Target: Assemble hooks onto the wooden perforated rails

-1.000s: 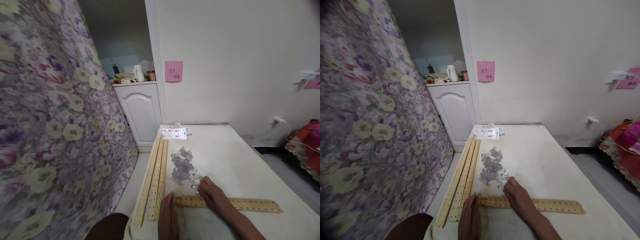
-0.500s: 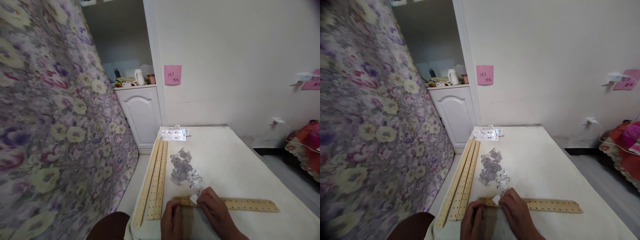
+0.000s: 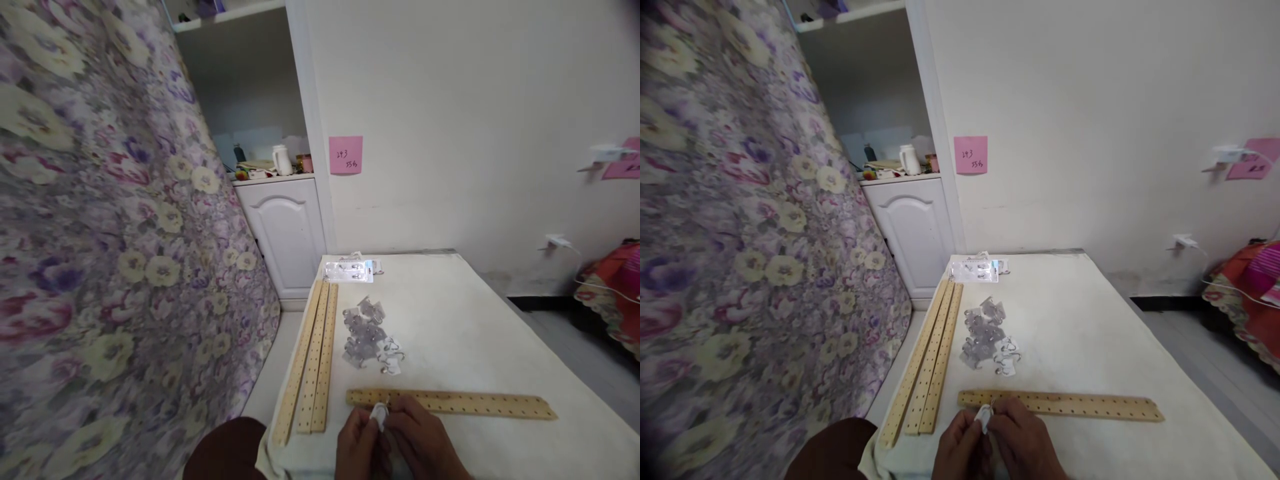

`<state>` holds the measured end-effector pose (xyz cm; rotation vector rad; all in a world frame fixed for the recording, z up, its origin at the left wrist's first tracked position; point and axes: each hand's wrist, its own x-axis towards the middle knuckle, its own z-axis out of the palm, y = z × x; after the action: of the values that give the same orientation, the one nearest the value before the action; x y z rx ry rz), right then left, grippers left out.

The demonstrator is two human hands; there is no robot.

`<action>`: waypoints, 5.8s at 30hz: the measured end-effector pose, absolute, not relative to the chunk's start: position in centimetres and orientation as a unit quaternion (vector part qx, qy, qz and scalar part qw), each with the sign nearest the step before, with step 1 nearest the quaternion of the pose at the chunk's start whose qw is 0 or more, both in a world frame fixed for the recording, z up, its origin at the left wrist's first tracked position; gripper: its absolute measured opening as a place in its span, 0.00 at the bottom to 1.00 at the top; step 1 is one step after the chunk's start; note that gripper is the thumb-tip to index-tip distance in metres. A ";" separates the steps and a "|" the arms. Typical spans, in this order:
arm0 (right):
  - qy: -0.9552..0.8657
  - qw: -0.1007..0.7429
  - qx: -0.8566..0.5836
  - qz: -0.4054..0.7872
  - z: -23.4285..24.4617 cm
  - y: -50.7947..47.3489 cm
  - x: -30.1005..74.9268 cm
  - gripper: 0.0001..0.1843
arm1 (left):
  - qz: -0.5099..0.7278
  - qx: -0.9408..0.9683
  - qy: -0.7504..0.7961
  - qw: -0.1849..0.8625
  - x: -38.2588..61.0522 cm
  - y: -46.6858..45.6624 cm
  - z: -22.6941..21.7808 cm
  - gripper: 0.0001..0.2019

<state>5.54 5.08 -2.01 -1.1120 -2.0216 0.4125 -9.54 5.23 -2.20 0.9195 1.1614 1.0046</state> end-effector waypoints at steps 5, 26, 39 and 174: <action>-0.732 0.460 -0.456 0.211 -1.3 4.8 6.1 0.09 | 0.391 0.471 0.552 0.566 -10.1 5.0 -1.1 0.21; -0.683 0.356 -0.539 0.341 -1.1 5.7 5.0 0.06 | 0.322 0.622 0.566 0.434 -10.9 5.2 0.1 0.08; -0.582 0.387 -0.519 0.492 -1.6 7.1 4.4 0.12 | 0.370 0.576 0.555 0.473 -11.2 6.2 0.2 0.13; -0.705 0.266 -0.627 0.199 -3.9 8.3 8.7 0.14 | 0.416 0.603 0.636 0.243 -12.8 6.9 -4.1 0.19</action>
<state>8.74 8.34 -3.86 -1.6933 -1.9026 0.5383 -12.81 6.92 -4.12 1.6471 1.7383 1.1380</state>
